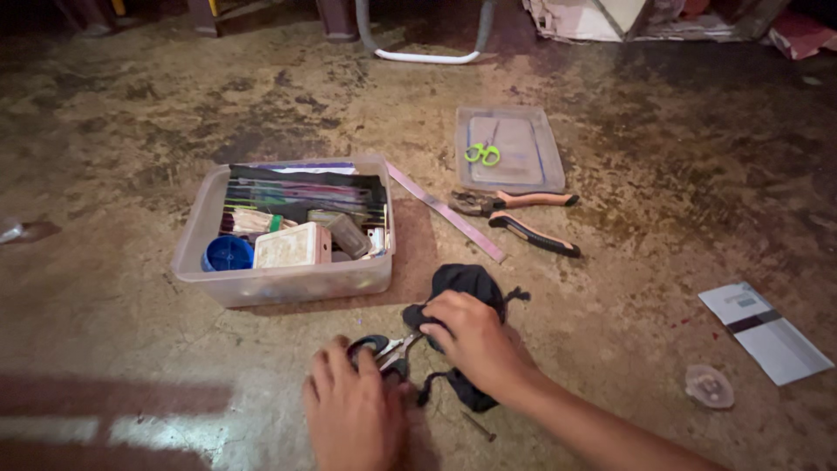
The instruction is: The person sits on the floor and wipes a pair of scissors and a pair of pliers with a dark cloth. They handle each tool individually, wiping the blades and handles before placing them into a plastic container.
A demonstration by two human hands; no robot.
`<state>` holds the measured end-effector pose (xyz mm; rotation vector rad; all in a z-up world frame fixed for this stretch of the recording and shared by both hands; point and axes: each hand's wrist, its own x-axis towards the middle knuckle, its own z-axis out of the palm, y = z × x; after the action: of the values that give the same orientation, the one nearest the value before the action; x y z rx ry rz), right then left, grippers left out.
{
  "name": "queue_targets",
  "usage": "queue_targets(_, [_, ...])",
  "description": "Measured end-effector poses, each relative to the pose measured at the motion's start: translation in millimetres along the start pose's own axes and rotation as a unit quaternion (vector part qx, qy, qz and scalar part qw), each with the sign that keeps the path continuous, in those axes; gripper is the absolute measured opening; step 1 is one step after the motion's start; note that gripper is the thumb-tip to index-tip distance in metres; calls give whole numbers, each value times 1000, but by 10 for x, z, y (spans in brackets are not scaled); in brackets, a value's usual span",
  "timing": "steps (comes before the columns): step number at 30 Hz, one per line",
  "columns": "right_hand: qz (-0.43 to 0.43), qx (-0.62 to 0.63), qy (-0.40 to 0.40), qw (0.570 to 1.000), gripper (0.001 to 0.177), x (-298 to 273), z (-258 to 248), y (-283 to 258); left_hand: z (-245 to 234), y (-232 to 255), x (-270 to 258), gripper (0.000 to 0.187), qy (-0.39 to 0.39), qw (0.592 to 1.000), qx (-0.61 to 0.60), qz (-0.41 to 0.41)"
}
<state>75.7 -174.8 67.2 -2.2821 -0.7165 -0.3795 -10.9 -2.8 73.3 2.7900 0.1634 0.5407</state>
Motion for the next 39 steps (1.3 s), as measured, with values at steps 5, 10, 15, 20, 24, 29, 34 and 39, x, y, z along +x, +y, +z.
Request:
queue_targets(5, [181, 90, 96, 975, 32, -103, -49, 202, 150, -152, 57, 54, -95, 993, 32, 66])
queue_targets(10, [145, 119, 101, 977, 32, -87, -245, 182, 550, -328, 107, 49, -185, 923, -313, -125])
queue_targets(15, [-13, 52, -32, 998, 23, -139, -129, -197, 669, -560, 134, 59, -338, 602, -587, -424])
queue_targets(20, [-86, -10, -25, 996, 17, -158, 46, -229, 660, -541, 118, 63, -314, 604, -590, -434])
queue_targets(24, [75, -10, -10, 997, 14, 17, 55, -84, 641, -542, 172, 68, -323, 603, -596, -420])
queue_targets(29, [-112, 26, -48, 992, 19, -91, 210, -188, 700, -504, 183, 66, -263, 632, -578, -445])
queue_targets(34, [-44, -62, -5, 997, 17, -41, 114, 14, 717, -648, 76, 66, -310, 573, -610, -450])
queue_targets(39, [40, -46, 4, 998, 20, 141, -46, 119, 862, -615, 140, 67, -284, 602, -598, -447])
